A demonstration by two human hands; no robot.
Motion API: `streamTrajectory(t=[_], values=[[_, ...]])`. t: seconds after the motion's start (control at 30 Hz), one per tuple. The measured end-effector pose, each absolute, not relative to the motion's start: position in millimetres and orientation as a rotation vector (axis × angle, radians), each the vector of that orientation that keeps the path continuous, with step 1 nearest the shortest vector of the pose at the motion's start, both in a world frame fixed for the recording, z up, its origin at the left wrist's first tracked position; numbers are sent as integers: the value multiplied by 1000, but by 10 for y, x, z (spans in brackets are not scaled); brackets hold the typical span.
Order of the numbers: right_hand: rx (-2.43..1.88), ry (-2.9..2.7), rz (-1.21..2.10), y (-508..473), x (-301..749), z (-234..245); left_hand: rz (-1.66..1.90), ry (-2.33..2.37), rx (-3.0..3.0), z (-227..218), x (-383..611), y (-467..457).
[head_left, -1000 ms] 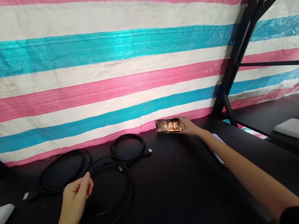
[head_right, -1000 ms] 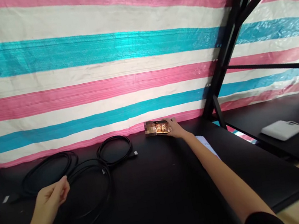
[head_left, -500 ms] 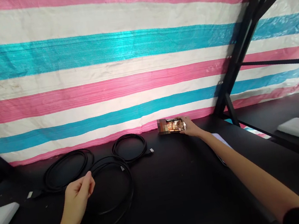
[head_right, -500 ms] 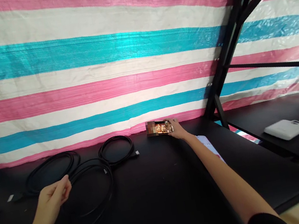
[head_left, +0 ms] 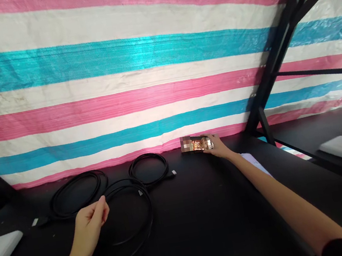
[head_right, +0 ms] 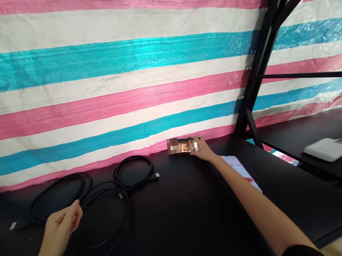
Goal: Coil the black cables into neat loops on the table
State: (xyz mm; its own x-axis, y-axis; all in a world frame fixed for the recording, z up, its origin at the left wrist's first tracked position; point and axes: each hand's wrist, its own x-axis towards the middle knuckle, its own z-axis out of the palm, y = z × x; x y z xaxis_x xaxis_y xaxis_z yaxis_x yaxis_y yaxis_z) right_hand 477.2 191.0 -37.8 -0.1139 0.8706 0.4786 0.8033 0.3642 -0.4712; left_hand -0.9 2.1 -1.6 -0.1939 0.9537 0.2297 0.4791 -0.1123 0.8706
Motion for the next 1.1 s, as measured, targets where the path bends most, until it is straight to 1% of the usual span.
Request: streamTrajectory(t=[0.3,0.7,1.1], values=[[-1484,-1843,78,2123,4755,-403,1291,1670,1589,-10,-23,14],[-1444,-1932,89,2368,4833,-357,1271,1728,1586,15,-15,5],[-1503,-1761,55,2461,4840,-446,1271,1713,1596,-26,-40,20]])
